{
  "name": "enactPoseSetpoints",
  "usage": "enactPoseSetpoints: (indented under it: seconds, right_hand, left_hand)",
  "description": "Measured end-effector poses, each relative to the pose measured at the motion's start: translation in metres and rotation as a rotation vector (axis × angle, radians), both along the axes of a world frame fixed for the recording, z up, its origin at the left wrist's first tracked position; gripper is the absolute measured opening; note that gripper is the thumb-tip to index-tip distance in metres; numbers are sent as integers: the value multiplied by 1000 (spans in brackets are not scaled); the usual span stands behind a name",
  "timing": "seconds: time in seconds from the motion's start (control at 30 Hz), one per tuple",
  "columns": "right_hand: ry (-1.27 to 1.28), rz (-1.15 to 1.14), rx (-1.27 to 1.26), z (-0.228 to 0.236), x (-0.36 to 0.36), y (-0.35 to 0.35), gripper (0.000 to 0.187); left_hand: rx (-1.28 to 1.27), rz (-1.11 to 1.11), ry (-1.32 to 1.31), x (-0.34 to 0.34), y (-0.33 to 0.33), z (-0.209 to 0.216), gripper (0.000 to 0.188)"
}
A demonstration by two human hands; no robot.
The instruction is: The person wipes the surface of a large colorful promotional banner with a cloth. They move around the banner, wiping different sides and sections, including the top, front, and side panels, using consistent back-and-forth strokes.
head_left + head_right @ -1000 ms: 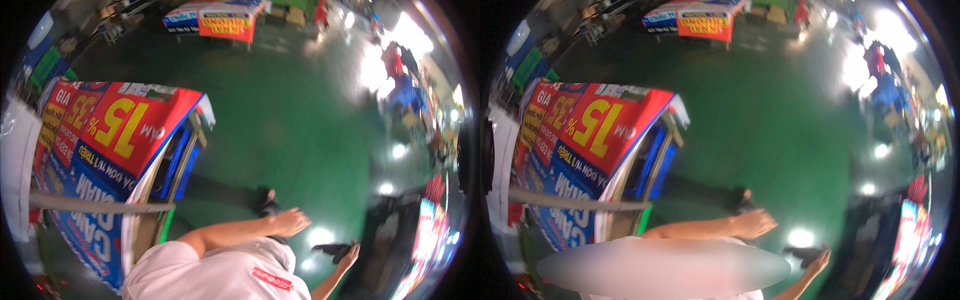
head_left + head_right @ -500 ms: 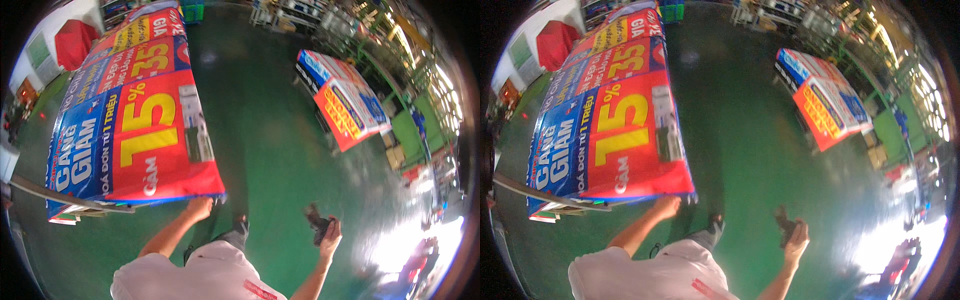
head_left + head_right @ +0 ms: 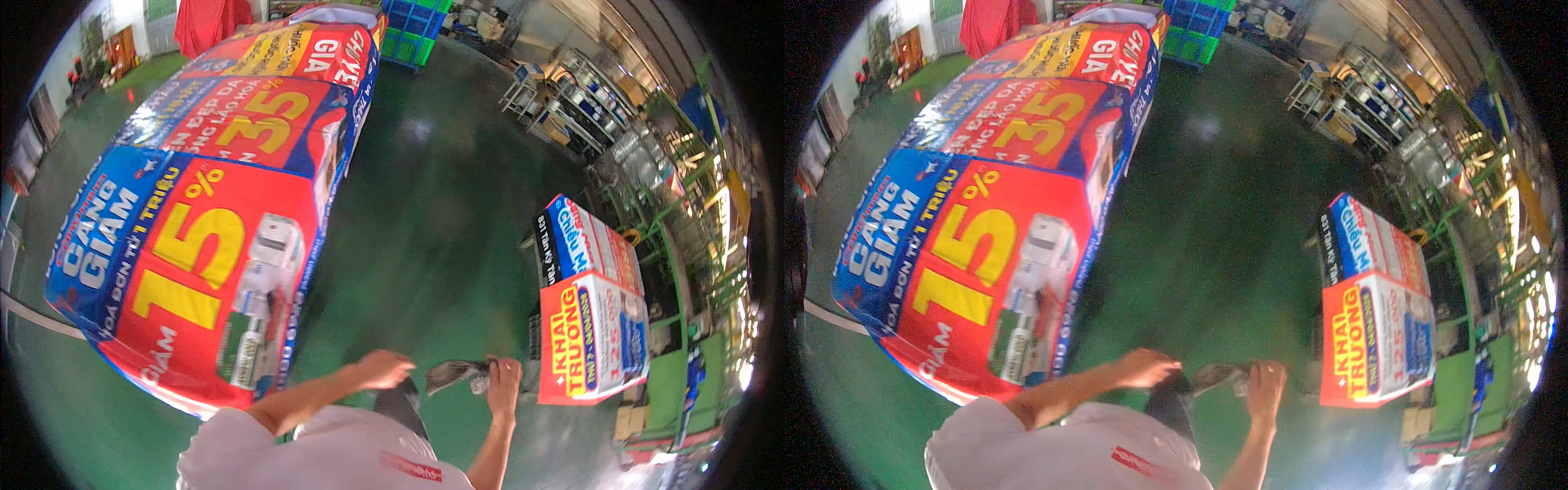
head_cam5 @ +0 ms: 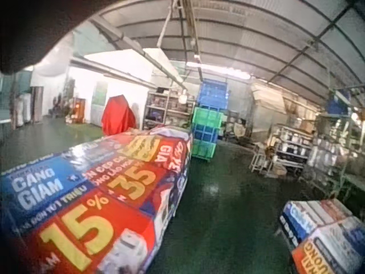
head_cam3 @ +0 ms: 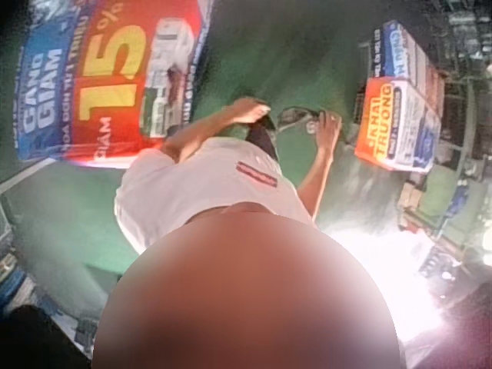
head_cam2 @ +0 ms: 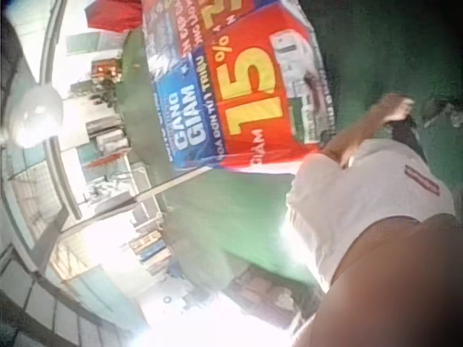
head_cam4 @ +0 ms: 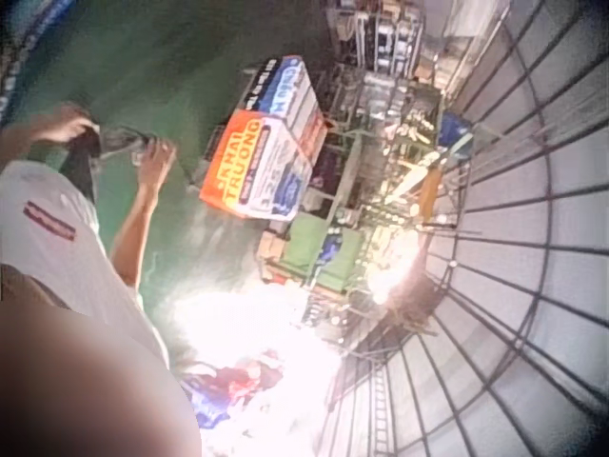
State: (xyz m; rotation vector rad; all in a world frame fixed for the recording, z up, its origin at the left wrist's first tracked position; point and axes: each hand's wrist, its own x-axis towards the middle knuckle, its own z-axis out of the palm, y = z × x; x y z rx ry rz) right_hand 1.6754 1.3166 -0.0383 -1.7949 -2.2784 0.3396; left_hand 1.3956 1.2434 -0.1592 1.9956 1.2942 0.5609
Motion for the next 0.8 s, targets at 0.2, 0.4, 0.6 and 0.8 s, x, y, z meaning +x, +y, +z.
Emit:
enactPoseSetpoints:
  seconds: [0.2,0.4,0.6,0.8]
  right_hand:
    - [302,118,-239,24,-61,314,37]
    - [722,407,-170,68,-229,560,30]
    - [732,592,-175,139,-386,711,33]
    - [776,550,-266,166,-456,866,33]
  left_hand:
    - [-103,304,366,-102,117,-18,31]
    - [-212,971,-163,-185,251,-2,33]
    - [151,799,-425,-277,570,79,66]
    - [325,331,-323,-370,853,189,53]
